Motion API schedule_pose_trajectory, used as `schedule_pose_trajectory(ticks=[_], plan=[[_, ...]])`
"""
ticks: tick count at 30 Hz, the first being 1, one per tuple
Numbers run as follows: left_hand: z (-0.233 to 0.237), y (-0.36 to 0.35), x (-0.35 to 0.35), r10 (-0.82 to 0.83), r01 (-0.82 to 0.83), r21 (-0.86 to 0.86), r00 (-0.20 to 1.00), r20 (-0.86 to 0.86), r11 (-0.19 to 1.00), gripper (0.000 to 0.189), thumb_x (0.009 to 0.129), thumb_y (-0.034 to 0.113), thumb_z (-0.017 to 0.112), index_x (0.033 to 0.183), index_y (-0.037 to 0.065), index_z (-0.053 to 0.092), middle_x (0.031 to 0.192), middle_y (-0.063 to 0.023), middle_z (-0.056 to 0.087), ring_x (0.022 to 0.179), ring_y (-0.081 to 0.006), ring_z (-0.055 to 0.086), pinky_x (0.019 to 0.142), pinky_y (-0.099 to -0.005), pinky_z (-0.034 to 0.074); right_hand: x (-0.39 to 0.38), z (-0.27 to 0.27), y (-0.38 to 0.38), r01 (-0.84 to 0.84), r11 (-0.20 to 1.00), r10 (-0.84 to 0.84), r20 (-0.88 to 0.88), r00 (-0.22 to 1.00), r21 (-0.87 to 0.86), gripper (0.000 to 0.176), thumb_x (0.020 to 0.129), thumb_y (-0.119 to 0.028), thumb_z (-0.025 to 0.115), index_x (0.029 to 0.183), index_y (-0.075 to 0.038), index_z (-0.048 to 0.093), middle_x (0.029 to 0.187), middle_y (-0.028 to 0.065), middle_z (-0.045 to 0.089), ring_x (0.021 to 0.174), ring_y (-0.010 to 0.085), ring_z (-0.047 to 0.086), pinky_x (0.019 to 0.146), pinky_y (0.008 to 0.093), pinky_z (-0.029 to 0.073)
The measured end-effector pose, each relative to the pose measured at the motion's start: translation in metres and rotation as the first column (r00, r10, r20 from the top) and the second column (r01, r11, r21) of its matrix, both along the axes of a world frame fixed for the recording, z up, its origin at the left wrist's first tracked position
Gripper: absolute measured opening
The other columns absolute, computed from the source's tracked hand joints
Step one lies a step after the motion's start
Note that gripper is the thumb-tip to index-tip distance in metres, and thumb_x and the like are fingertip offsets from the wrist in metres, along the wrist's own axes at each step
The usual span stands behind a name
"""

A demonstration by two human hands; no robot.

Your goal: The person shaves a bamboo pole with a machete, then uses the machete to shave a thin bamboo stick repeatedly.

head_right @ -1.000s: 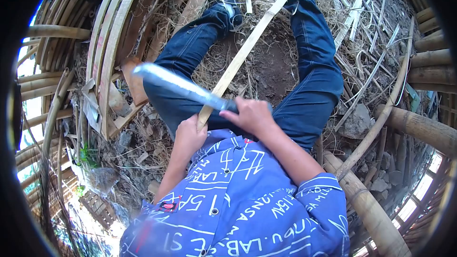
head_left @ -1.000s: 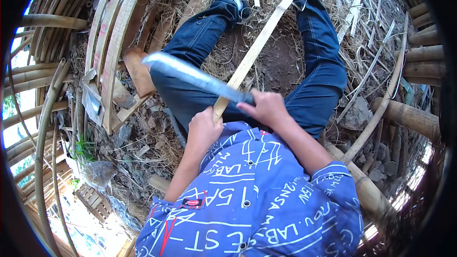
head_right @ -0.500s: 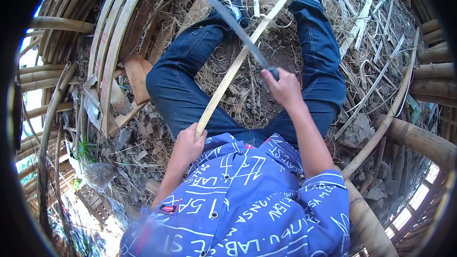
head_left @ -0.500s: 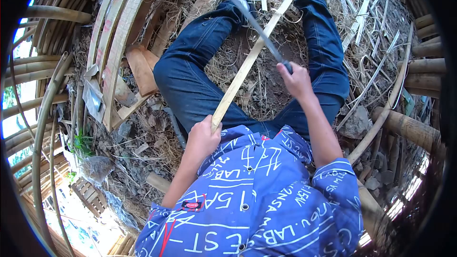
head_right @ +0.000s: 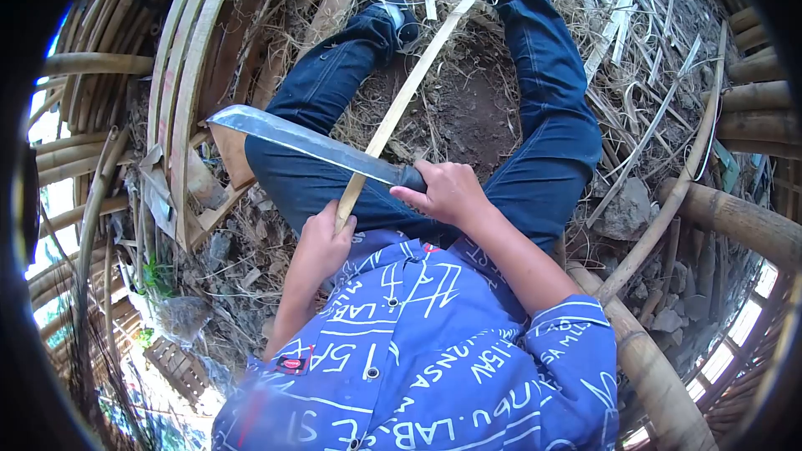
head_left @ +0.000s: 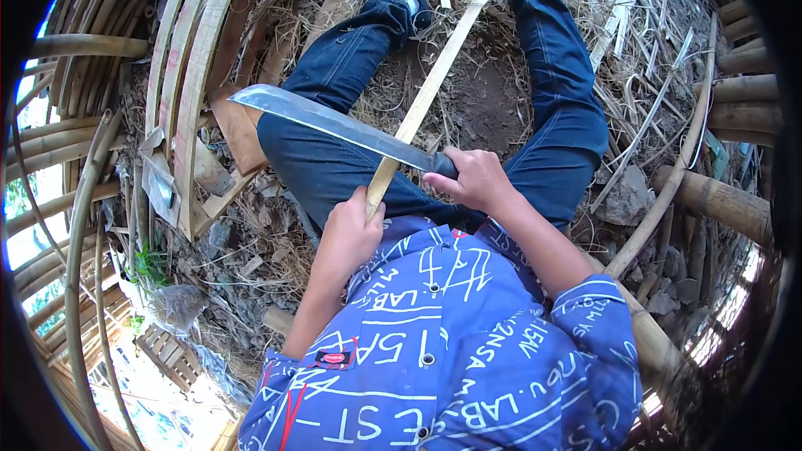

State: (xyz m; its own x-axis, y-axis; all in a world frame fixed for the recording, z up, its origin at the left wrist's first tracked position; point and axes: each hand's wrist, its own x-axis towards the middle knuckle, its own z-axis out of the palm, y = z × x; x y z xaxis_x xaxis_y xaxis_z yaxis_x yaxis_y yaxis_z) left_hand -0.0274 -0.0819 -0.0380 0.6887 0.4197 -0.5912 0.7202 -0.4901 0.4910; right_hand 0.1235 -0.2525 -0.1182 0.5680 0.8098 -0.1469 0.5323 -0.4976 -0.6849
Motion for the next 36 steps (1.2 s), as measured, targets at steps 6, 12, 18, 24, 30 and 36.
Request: schedule_pose_trajectory(ticks=[6,12,18,24,30,36], plan=[[0.002,0.005,-0.005,-0.008,0.009,0.01,1.0,-0.028,1.0,0.026,0.09,0.022,0.056,0.095,-0.004,0.054,0.082,-0.0319,0.062,0.084,-0.0501,0.059,0.073,-0.0549,0.046,0.008,-0.002,0.004,0.006,0.999,-0.004,0.062,0.998,-0.04,0.06,0.083,-0.066,0.055,0.079,-0.006,0.06,0.063,0.0195,0.063,0.063,0.0386,0.065,0.056,0.0482,0.05],[0.0,0.001,-0.02,-0.024,0.025,0.002,0.998,-0.06,1.0,0.026,0.09,0.022,0.056,0.093,-0.004,0.053,0.082,-0.0315,0.062,0.084,-0.0501,0.059,0.073,-0.0544,0.046,0.071,-0.023,-0.008,0.205,0.957,-0.198,0.054,0.979,-0.206,0.057,0.086,-0.063,0.054,0.085,-0.007,0.064,0.072,0.0223,0.066,0.073,0.0416,0.066,0.067,0.0517,0.051],[-0.005,0.004,-0.028,0.031,-0.03,-0.02,0.998,0.051,0.999,0.022,0.089,0.016,0.06,0.094,-0.004,0.054,0.07,-0.0268,0.059,0.066,-0.0445,0.059,0.06,-0.0454,0.044,0.095,-0.029,-0.001,0.203,0.956,-0.167,0.176,0.97,-0.211,0.059,0.086,-0.064,0.054,0.086,-0.006,0.065,0.076,0.0221,0.067,0.076,0.0419,0.066,0.069,0.0511,0.051],[0.005,0.002,-0.039,0.048,-0.052,-0.133,0.998,-0.029,0.99,0.024,0.09,0.019,0.058,0.093,-0.005,0.054,0.078,-0.0313,0.06,0.081,-0.0493,0.059,0.068,-0.0498,0.046,0.156,-0.041,-0.004,0.367,0.898,-0.337,0.157,0.928,-0.243,0.064,0.088,-0.065,0.05,0.084,-0.004,0.067,0.082,0.0213,0.069,0.084,0.0393,0.067,0.074,0.049,0.052],[0.004,0.013,-0.044,0.097,-0.101,-0.198,0.995,-0.03,0.975,0.022,0.091,0.017,0.057,0.092,-0.005,0.053,0.072,-0.028,0.059,0.07,-0.046,0.059,0.062,-0.0449,0.045,0.176,-0.029,-0.001,0.264,0.9,-0.146,0.332,0.932,-0.347,0.066,0.086,-0.068,0.049,0.091,-0.004,0.067,0.085,0.0202,0.069,0.083,0.0392,0.067,0.073,0.0492,0.052],[-0.008,0.023,-0.064,0.108,-0.105,-0.255,0.994,-0.003,0.961,0.021,0.091,0.014,0.057,0.1,-0.004,0.055,0.071,-0.0206,0.059,0.061,-0.0255,0.052,0.062,-0.0384,0.045,0.175,-0.034,0.004,0.258,0.908,-0.12,0.387,0.914,-0.33,0.066,0.085,-0.069,0.049,0.089,-0.006,0.064,0.081,0.0193,0.069,0.078,0.0379,0.068,0.069,0.0489,0.053]])
